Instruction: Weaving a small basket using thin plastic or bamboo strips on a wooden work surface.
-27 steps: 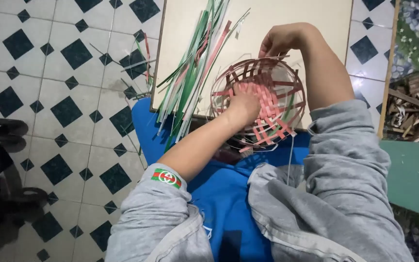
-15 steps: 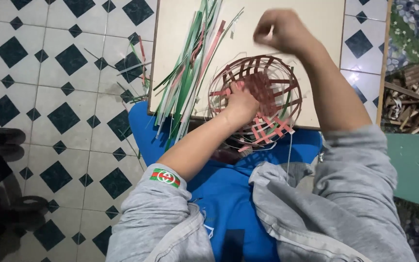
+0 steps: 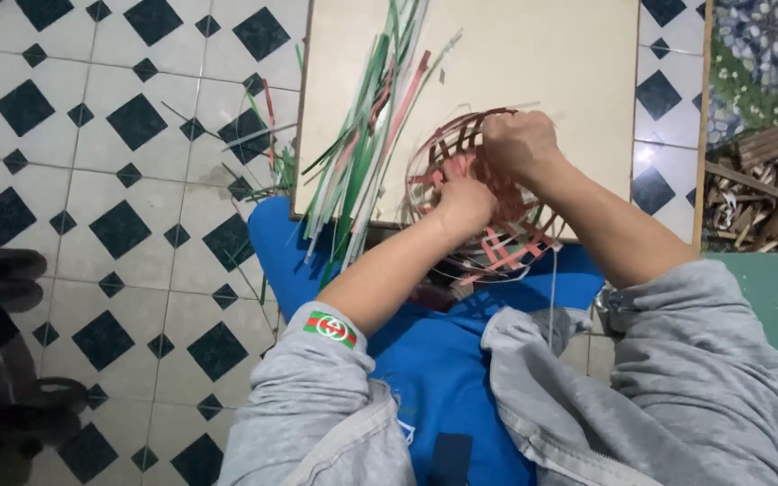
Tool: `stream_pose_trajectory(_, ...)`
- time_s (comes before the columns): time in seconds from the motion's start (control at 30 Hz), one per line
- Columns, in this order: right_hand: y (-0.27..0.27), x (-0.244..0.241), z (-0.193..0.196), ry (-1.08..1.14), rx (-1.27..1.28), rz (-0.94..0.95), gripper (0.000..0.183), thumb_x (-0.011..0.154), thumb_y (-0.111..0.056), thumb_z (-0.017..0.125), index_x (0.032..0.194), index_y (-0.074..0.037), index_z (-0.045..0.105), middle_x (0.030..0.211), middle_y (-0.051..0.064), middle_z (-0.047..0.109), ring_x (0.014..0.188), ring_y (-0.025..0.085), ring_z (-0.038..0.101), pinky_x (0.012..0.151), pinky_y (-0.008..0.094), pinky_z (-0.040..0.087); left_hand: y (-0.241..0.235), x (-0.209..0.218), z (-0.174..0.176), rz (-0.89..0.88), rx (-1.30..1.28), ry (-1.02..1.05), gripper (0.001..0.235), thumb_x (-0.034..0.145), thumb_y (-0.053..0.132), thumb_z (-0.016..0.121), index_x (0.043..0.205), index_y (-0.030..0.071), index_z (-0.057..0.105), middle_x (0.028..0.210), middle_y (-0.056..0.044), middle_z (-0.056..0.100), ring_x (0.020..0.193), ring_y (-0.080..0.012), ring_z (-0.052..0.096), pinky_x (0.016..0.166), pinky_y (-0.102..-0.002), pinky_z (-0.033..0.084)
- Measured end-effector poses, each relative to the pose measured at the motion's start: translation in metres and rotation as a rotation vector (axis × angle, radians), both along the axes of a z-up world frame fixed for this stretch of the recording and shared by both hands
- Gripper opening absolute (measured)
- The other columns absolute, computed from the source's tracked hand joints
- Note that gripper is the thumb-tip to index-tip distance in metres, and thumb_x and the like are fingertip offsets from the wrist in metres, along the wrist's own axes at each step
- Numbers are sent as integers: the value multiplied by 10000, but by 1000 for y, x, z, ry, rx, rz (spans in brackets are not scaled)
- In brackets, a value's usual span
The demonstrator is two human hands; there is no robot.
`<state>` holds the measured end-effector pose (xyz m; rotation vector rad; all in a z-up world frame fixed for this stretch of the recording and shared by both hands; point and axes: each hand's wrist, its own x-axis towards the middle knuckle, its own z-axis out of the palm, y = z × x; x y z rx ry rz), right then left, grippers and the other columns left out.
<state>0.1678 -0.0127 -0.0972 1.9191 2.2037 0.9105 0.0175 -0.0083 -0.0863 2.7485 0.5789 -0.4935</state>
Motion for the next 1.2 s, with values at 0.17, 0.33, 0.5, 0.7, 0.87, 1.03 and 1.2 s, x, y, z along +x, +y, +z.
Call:
stream_pose_trajectory(0.17, -6, -12, 13, 53, -80, -67, 167, 760, -306, 644, 720, -154, 589, 558, -10, 541, 510, 223, 615, 462, 365, 419, -6, 16, -38, 99, 27, -2, 258, 915, 67, 563, 1118, -32, 686, 1472, -418, 231, 1231, -791, 161, 665, -726, 461)
stream_pose_trajectory(0.33, -1, -8, 10, -41, 17, -55, 138, 756, -292, 640, 686, -202, 563, 522, -47, 514, 470, 171, 585, 462, 330, 388, 1, 6, -11, -16, 34, -28, 240, 907, 65, 571, 1080, -49, 691, 1406, -500, 214, 1200, -830, 121, 629, -741, 458)
stream_pose_trajectory(0.5, 7, -3, 11, 12, -80, 3, 129, 816, -274, 591, 721, -187, 592, 544, -55, 559, 505, 170, 618, 485, 325, 376, -1, 15, -54, -110, 70, -149, 145, 827, -31, 605, 869, -10, 742, 974, -446, 595, 969, -845, 343, 514, -854, 338)
stream_pose_trajectory(0.7, 13, -16, 25, -74, 27, 156, 92, 783, -203, 600, 696, -175, 594, 516, -10, 539, 476, 185, 579, 473, 327, 383, 6, -6, -18, -74, 123, -194, 204, 818, -24, 553, 836, 40, 745, 835, -279, 678, 903, -677, 538, 538, -825, 356)
stream_pose_trajectory(0.87, 12, 14, -13, -2, 48, 171, 73, 790, -270, 582, 743, -214, 582, 581, -50, 563, 524, 154, 601, 505, 316, 428, 2, -14, 35, -70, 85, -130, 234, 845, -29, 540, 860, 63, 754, 886, -304, 665, 954, -678, 515, 536, -718, 473)
stream_pose_trajectory(1.03, 49, -4, 61, 394, 87, 222, 345, 819, 84, 401, 592, -176, 393, 501, -83, 241, 454, 73, 293, 361, 207, 226, 7, -10, 77, -170, -32, 429, 503, 995, 217, 510, 1479, 159, 386, 1582, -176, 235, 1491, -428, 49, 1136, -712, 51)
stream_pose_trajectory(1.2, 107, 1, 112, 951, -913, -501, 185, 868, -122, 721, 1034, -45, 757, 997, 109, 738, 915, 225, 668, 815, 408, 503, 8, -16, 56, -172, 124, 267, 475, 964, 90, 459, 1402, 269, 499, 1539, -279, 251, 1361, -547, 312, 1046, -562, 417)
